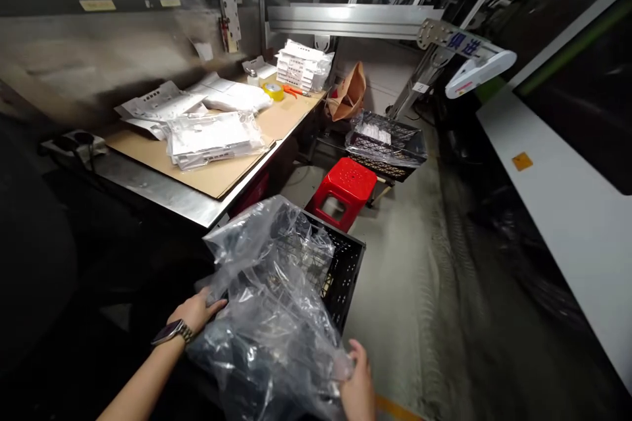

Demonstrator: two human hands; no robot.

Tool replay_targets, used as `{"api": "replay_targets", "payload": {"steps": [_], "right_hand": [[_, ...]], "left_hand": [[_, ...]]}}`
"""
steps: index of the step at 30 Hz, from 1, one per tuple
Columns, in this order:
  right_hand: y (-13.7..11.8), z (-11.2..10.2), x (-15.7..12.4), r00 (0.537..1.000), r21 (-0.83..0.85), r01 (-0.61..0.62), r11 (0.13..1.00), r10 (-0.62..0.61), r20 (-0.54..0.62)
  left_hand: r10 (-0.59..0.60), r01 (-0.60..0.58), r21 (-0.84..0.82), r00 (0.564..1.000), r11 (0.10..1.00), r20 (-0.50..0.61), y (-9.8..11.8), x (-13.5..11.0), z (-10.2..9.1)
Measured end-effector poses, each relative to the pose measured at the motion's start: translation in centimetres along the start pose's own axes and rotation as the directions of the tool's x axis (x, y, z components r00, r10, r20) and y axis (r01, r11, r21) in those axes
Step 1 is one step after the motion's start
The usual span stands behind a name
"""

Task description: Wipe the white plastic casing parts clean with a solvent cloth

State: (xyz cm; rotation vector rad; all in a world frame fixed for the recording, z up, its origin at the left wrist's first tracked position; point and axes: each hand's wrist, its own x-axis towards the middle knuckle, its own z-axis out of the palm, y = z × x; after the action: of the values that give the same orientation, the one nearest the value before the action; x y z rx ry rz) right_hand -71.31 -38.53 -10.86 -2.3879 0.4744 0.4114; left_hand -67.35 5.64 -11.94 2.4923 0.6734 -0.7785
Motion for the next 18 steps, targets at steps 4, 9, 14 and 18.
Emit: {"api": "replay_targets", "payload": {"steps": [4, 9, 14, 18], "right_hand": [[0.4, -0.4, 6.9, 0.995, -0.139, -0.094, 0.986, 0.095, 0.006], [-1.5, -0.2, 12.4, 0.996, -0.266, -0.032, 0.963, 0.054, 0.077], [-2.6, -4.7, 15.7, 0.985, -0.328, 0.137, 0.935, -0.092, 0.149], [-3.6, -6.6, 19.2, 0.947, -0.355, 0.274, 0.894, -0.185, 0.264]], "left_hand": [[-0.05, 0.045, 0.073, 0.997, 0.996, 0.064, -0.4, 2.2, 1.4], [-0.093, 0.086, 0.08, 0.992, 0.993, 0.082, -1.3, -1.0, 2.8], [-0.186, 0.195, -0.044, 0.971, 0.98, 0.151, -0.2, -9.5, 8.8], [-0.238, 0.285, -0.191, 0.942, 0.939, 0.237, 3.2, -15.3, 16.1]]}}
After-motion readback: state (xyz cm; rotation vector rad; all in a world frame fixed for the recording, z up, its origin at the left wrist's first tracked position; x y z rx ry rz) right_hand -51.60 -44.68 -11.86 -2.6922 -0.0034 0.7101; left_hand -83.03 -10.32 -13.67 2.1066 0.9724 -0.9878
